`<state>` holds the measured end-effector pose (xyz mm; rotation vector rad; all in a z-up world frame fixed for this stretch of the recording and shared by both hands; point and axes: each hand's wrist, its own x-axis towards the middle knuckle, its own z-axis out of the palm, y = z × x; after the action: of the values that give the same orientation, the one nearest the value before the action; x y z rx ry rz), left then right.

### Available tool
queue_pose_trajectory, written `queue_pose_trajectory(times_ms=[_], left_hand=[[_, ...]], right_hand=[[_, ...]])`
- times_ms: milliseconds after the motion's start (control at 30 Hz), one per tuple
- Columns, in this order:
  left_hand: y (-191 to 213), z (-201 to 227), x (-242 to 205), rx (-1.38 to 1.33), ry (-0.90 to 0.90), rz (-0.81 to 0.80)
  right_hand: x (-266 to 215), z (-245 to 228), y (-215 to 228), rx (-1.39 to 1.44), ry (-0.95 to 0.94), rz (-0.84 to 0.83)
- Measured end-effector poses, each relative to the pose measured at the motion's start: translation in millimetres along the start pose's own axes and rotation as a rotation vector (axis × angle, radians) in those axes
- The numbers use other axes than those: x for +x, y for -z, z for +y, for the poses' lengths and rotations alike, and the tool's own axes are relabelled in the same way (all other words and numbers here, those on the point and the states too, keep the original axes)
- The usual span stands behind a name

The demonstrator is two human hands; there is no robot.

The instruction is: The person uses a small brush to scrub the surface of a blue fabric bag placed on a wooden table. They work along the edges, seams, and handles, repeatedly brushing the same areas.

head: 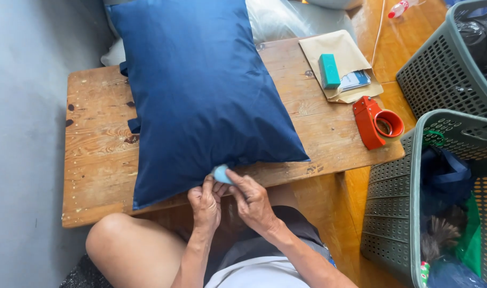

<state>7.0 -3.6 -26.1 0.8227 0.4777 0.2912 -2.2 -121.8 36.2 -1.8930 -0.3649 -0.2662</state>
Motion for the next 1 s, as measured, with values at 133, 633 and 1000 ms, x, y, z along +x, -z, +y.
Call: queue_pose_trajectory(times_ms=[133, 633, 1000], left_hand=[[12.5, -4.0, 2.5, 0.018, -0.049, 0.003], [-45.2, 10.1, -22.9, -0.108, 0.178, -0.049], [-34.4, -10.8, -10.7, 0.003, 0.152, -0.099]], right_hand=[[-8.3, 6.5, 1.1, -0.052, -0.006, 0.013], [-9.3, 7.4, 17.2, -0.125, -0.012, 0.050], [-15.9, 9.2, 21.9, 0.025, 0.042, 0.012]])
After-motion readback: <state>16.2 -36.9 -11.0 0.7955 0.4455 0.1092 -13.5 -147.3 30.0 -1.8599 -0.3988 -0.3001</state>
